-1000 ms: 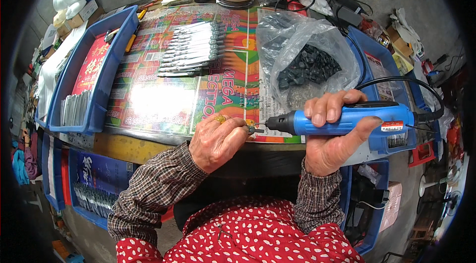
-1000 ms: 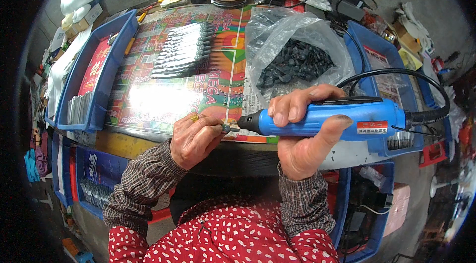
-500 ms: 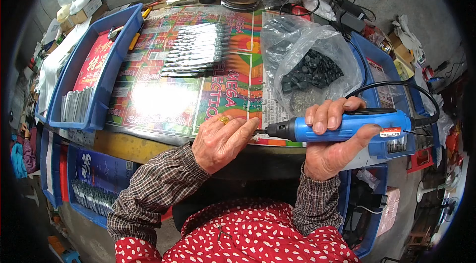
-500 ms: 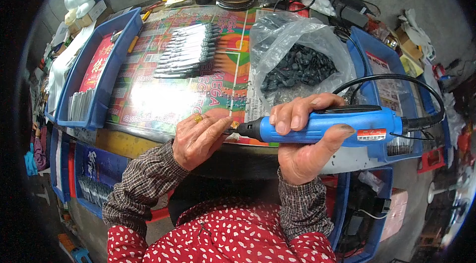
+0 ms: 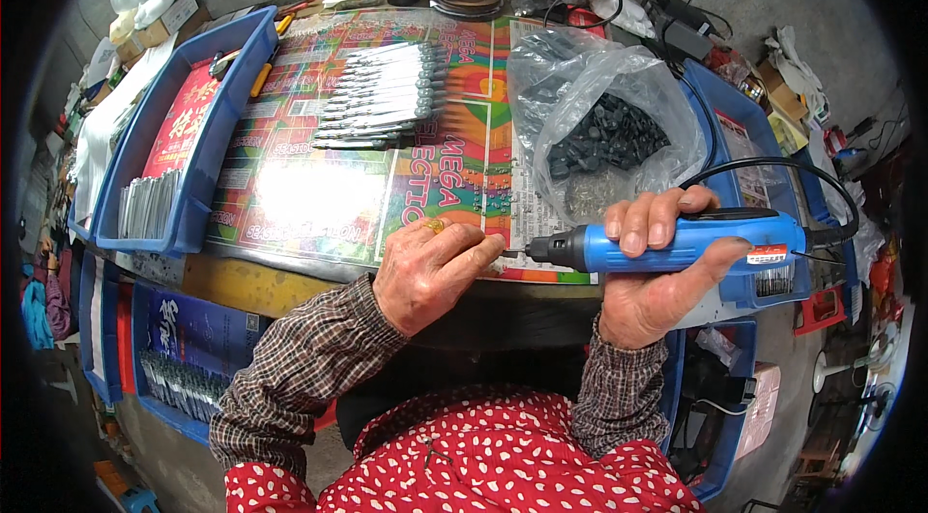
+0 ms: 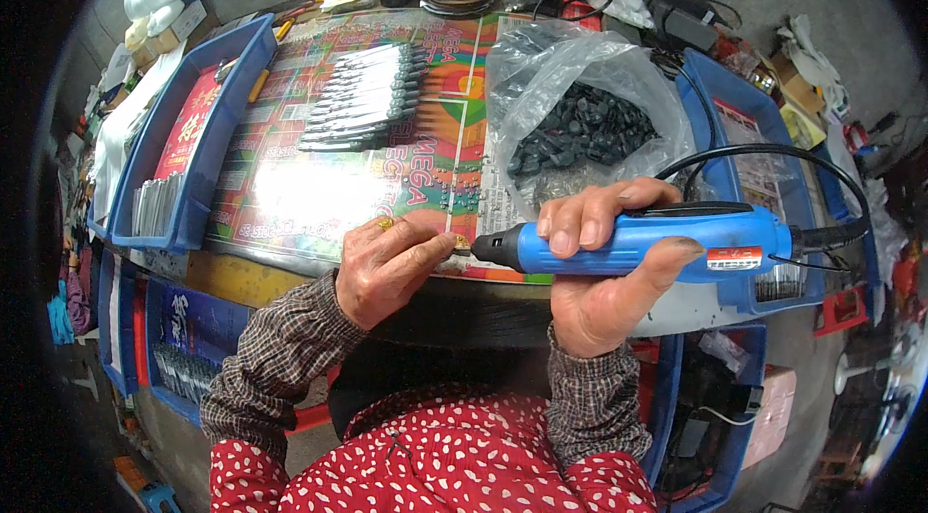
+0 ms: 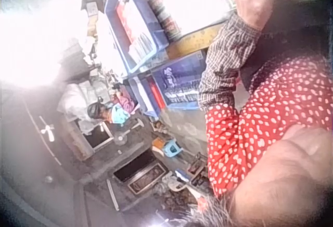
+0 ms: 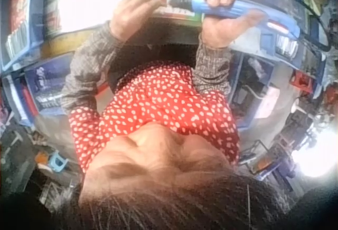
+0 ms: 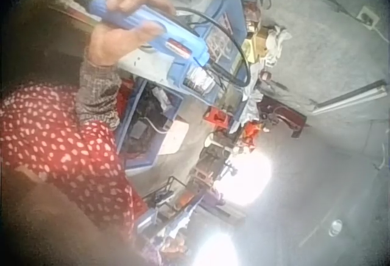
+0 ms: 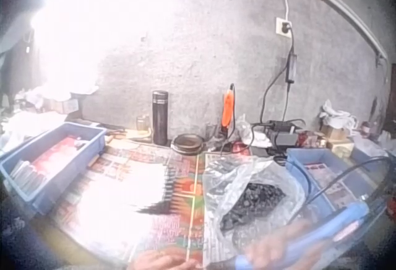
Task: The person assembles small metal parts and plastic components on a workbench using an electric screwdriver.
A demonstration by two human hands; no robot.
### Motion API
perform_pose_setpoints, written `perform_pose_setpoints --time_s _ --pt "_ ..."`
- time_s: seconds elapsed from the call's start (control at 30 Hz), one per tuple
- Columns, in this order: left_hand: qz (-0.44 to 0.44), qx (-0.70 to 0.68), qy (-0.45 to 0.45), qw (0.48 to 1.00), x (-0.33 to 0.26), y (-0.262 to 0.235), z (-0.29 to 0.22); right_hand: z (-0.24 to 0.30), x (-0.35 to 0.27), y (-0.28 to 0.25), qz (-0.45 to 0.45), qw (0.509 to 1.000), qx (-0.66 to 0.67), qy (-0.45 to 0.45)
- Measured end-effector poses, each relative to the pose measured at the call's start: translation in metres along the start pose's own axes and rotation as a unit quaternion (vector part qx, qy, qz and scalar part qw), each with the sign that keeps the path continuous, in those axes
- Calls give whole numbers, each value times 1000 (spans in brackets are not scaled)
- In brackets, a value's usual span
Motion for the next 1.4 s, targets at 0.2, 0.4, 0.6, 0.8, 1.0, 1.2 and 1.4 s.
perform_pose_setpoints --time_s 0.2,0.4,0.6,0.8,1.0,1.2,1.4 --pt "8 4 0 1000 0 1 1 1 0 -3 9 1000 -9 1" --pt "-5 -2 -6 1000 -4 4 1 1 0 -4 7 1000 -8 9" --pt "-2 13 6 1000 0 -1 -1 1 -1 -4 2 1000 -11 14" --pt "-10 14 1 1000 -3 5 2 1 0 -2 -6 1000 -15 15" --pt "-13 8 -4 1000 -3 5 2 1 -1 -2 -5 1000 -19 13" --pt "-9 6 -4 1000 -1 3 1 1 -2 -2 -8 1000 -11 14" --pt "-10 2 -1 1000 -2 5 1 1 -3 -4 -5 1000 -16 15"
Point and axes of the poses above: each hand's wrist, its own x-axis towards the middle knuckle, its own y-axis out of the palm, z = x × y, the point moved 1 cm from there along x, towards the middle knuckle, and after that the axes turned 14 degrees about z, right-handed, at the moved point
